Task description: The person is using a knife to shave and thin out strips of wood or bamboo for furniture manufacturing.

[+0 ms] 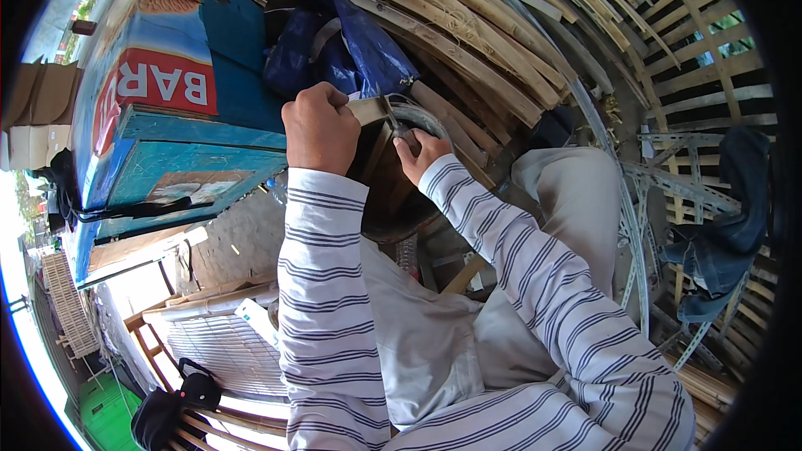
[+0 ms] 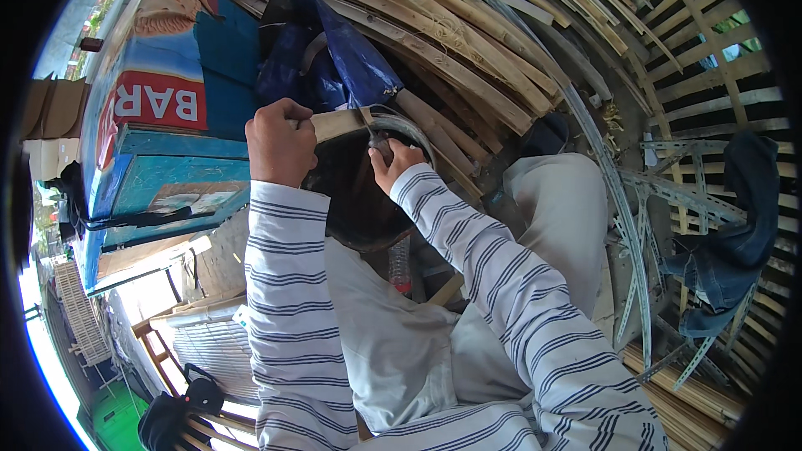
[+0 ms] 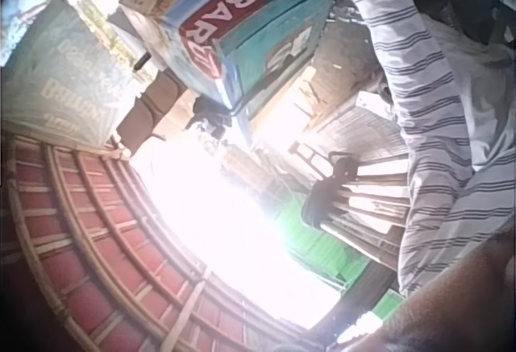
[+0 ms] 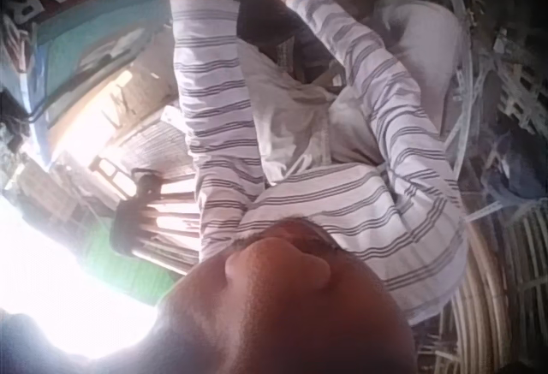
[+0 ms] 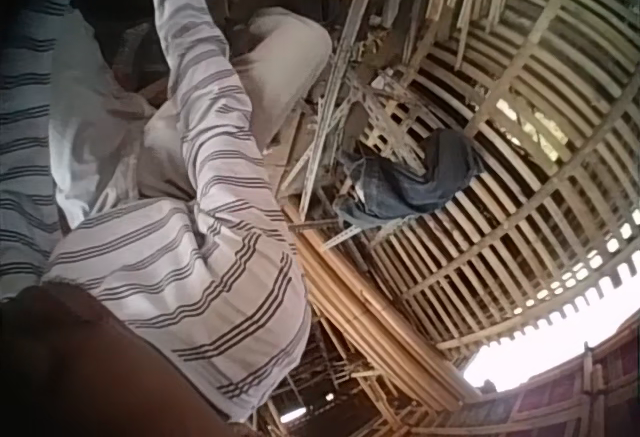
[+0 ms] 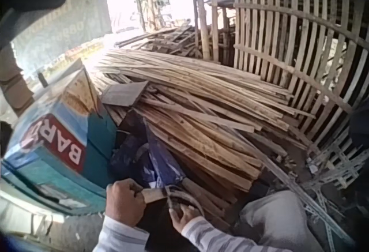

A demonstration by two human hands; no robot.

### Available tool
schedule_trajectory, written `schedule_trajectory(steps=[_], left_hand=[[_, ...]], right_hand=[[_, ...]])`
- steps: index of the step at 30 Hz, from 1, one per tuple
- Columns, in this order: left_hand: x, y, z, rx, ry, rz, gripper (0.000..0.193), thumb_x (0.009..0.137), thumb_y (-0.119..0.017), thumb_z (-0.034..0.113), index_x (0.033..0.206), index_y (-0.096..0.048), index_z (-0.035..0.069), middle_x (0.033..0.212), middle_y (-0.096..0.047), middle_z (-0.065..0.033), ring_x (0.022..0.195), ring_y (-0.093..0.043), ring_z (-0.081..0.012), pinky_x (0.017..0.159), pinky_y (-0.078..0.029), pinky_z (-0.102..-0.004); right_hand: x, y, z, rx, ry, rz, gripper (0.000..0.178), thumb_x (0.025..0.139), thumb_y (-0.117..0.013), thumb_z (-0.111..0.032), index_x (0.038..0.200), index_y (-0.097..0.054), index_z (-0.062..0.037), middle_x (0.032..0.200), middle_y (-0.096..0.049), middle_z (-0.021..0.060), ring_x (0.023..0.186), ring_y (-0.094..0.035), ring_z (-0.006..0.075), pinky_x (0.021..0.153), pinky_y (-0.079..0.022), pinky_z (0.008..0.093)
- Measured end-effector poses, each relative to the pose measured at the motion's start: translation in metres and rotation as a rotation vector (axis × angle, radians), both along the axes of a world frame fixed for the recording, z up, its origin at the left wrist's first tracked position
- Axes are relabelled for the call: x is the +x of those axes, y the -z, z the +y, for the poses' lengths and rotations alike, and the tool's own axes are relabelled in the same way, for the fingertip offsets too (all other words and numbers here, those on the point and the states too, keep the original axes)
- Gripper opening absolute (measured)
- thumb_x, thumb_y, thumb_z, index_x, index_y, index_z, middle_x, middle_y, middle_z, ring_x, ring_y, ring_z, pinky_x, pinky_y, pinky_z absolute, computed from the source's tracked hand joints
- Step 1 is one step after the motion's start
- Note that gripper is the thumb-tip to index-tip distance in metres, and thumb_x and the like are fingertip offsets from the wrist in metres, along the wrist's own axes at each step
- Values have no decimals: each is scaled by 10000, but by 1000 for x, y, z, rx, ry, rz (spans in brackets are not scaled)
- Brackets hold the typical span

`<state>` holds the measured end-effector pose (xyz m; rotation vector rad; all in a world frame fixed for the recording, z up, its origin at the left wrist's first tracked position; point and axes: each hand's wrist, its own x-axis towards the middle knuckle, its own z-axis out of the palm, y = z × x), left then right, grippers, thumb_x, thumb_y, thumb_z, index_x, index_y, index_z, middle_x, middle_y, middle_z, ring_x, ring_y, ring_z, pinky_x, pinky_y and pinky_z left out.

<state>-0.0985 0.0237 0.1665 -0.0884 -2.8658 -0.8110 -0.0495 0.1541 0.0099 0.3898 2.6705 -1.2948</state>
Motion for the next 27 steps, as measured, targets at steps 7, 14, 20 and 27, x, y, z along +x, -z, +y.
schedule_trajectory(steps=[7, 14, 20, 27], left_hand=[[4, 0, 4, 1, -39, 1, 126, 772, -577, -21, 832, -684, -49, 654, -665, -166, 455, -637, -213, 466, -512, -291], [2, -1, -2, 16, -63, -15, 127, 774, -577, -19, 834, -685, -48, 665, -666, -160, 454, -635, -206, 456, -508, -286], [3, 4, -10, 48, -81, -31, 129, 780, -572, -15, 833, -685, -51, 652, -664, -150, 450, -634, -194, 446, -508, -278], [1, 2, -9, 77, -119, -71, 134, 783, -575, -10, 841, -689, -52, 639, -663, -150, 450, -635, -187, 459, -519, -270]], right_hand=[[8, 7, -11, -154, 34, 103, 557, 861, -573, -469, 1181, -611, -15, 1038, -640, 275, 980, -613, 411, 908, -494, 443], [1, -11, -7, -128, -43, 66, 552, 874, -554, -491, 1201, -602, -49, 1030, -629, 297, 968, -611, 438, 900, -501, 438], [-5, 12, -6, -55, -32, 75, 564, 881, -541, -498, 1194, -598, -32, 1030, -634, 290, 937, -628, 423, 882, -508, 444], [-6, 21, -3, 6, -21, 189, 523, 869, -584, -455, 1182, -604, -36, 949, -660, 265, 892, -634, 433, 835, -524, 445]])
